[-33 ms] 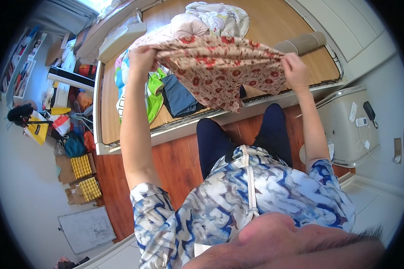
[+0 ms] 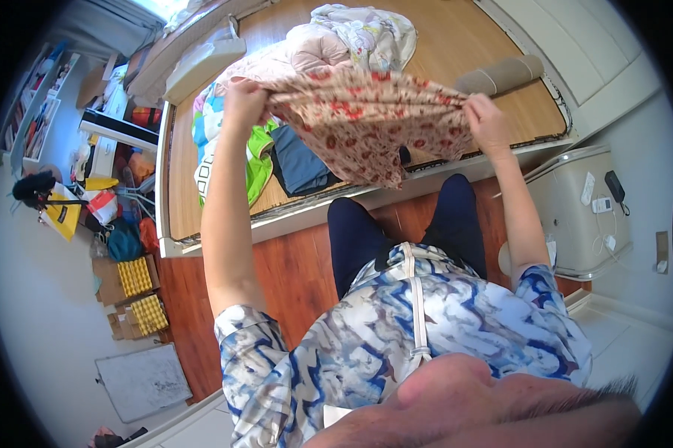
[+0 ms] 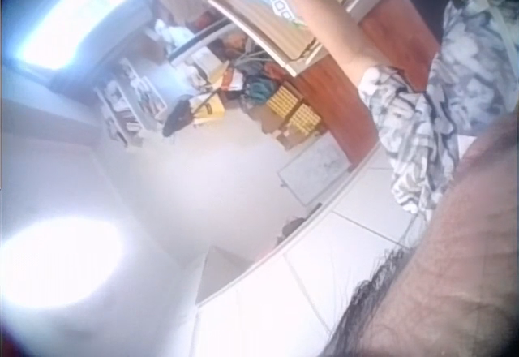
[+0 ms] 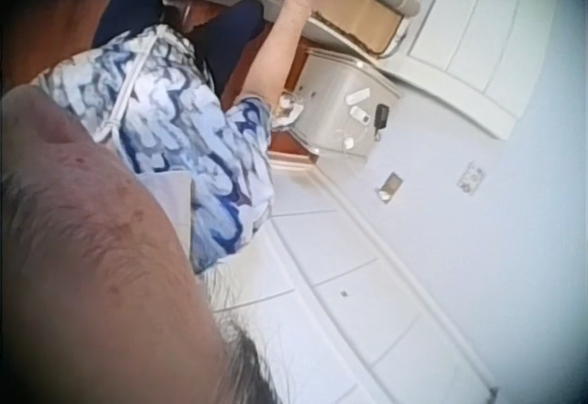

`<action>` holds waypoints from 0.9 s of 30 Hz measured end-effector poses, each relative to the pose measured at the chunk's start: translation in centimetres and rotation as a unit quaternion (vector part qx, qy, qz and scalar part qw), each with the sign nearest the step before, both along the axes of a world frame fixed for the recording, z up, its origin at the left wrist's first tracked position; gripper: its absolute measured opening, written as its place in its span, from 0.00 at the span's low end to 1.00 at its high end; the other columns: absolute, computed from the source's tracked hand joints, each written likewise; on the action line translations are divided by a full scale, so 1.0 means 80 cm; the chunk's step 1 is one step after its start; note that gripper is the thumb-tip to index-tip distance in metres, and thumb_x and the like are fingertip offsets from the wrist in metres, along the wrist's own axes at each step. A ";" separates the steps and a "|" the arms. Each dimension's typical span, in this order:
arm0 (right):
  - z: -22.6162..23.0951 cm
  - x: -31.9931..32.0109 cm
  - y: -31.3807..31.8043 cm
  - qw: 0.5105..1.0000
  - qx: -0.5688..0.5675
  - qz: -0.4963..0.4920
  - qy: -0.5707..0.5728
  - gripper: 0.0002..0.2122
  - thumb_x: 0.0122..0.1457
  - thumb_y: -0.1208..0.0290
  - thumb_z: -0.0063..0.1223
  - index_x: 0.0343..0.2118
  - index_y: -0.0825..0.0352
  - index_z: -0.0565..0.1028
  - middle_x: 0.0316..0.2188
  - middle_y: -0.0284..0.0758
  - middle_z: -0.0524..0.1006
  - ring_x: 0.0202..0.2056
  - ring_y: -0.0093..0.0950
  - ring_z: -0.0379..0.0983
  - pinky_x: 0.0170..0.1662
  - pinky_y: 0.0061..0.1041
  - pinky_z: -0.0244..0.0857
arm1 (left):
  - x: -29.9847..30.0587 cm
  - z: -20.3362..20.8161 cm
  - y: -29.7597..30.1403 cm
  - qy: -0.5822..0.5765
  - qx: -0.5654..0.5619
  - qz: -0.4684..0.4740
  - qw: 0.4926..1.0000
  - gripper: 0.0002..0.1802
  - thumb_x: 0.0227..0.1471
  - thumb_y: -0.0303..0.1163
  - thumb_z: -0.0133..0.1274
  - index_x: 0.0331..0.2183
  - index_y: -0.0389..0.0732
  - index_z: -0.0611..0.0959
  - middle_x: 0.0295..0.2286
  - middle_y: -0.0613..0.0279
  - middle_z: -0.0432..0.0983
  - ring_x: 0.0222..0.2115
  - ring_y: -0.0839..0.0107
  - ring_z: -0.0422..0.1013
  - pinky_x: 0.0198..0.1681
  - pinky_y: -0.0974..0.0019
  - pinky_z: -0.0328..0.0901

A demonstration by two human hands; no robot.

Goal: The person folds a floral garment and a white garment with cartoon prints.

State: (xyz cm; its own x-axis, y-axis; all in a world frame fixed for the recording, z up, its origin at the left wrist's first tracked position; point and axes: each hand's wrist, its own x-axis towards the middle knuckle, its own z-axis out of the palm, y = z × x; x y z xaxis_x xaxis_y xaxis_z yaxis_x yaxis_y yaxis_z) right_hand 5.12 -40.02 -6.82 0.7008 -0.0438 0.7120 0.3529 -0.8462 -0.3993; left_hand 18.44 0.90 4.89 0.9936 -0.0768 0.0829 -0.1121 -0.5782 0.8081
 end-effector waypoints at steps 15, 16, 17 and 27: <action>0.042 -0.029 0.000 0.982 0.185 0.033 0.018 0.05 0.58 0.76 0.49 0.28 0.72 0.71 0.23 0.31 0.70 0.24 0.20 0.66 0.27 0.19 0.60 | -0.074 -0.020 0.036 0.078 0.008 -0.058 0.995 0.16 0.49 0.24 0.45 0.39 0.35 0.82 0.14 0.66 0.69 0.10 0.79 0.61 0.12 0.74 0.54; 0.045 -0.032 -0.002 0.973 0.220 0.045 0.052 0.06 0.59 0.76 0.49 0.28 0.72 0.71 0.21 0.29 0.69 0.24 0.15 0.63 0.26 0.16 0.58 | -0.086 -0.018 0.031 0.084 0.048 -0.054 0.994 0.16 0.49 0.24 0.44 0.39 0.34 0.81 0.15 0.66 0.71 0.13 0.81 0.63 0.16 0.74 0.57; 0.045 -0.036 -0.002 0.966 0.240 0.063 0.074 0.08 0.60 0.74 0.48 0.26 0.71 0.71 0.19 0.24 0.65 0.24 0.10 0.59 0.25 0.14 0.53 | -0.091 -0.030 0.033 0.069 0.051 -0.072 0.994 0.16 0.49 0.24 0.43 0.38 0.33 0.81 0.18 0.65 0.72 0.17 0.80 0.65 0.20 0.74 0.59; 0.088 -0.051 0.022 0.874 0.381 0.243 0.180 0.09 0.61 0.70 0.50 0.26 0.69 0.72 0.23 0.20 0.68 0.27 0.09 0.59 0.29 0.12 0.54 | -0.156 -0.076 0.056 0.182 -0.560 -0.070 0.806 0.13 0.49 0.23 0.36 0.35 0.35 0.73 0.31 0.59 0.74 0.33 0.66 0.71 0.40 0.64 0.66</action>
